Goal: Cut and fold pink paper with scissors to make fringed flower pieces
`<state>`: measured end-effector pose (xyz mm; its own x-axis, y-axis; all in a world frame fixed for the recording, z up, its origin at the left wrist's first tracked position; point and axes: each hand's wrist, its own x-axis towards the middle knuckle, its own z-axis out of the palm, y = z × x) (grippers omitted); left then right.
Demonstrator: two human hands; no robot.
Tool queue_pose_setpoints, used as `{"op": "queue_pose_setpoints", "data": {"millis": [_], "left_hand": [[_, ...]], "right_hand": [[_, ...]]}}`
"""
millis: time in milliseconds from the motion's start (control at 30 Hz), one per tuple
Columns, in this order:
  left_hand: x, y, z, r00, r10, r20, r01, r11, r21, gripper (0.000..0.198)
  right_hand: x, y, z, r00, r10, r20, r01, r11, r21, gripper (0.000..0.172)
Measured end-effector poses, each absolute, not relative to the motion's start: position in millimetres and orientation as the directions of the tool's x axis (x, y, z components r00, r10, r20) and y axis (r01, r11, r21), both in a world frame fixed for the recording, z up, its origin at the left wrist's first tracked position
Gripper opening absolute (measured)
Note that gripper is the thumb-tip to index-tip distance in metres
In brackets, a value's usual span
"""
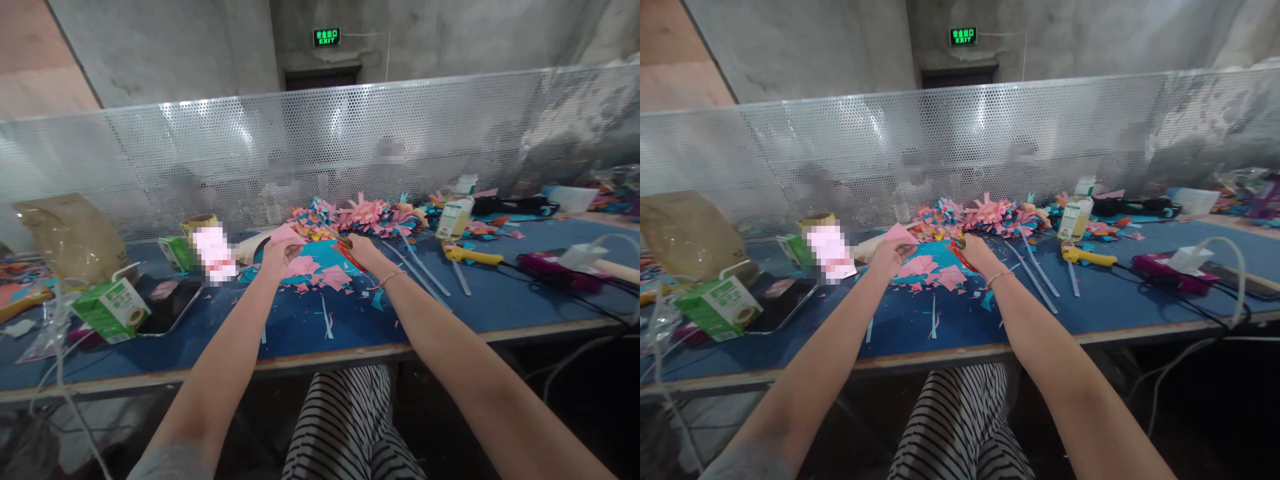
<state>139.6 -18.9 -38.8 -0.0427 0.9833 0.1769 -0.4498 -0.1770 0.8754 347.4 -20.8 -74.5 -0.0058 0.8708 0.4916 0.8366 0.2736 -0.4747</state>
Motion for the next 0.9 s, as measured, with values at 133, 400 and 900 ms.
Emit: {"op": "queue_pose_setpoints", "data": {"millis": [133,400,900], "left_hand": [[139.4,-17.9,-41.4,-0.001,0.977,0.211,-0.417,-0.192,0.888,0.019],[138.2,-15.0,-44.7,0.007,0.953,0.303,-0.393,-0.276,0.877,0.023],[139.5,-12.7,-47.7,0.034,0.947,0.320,-0.264,-0.300,0.917,0.012]], "right_hand": [[346.7,-24.3,-71.7,0.005,0.868,0.496,0.819,0.281,-0.501,0.043],[335.9,-38.3,-63.5,-0.135,0.872,0.470,0.705,0.418,-0.573,0.037],[331.7,-41.5,-68.1,-0.355,0.851,0.388,0.591,0.525,-0.612,0.039]]}}
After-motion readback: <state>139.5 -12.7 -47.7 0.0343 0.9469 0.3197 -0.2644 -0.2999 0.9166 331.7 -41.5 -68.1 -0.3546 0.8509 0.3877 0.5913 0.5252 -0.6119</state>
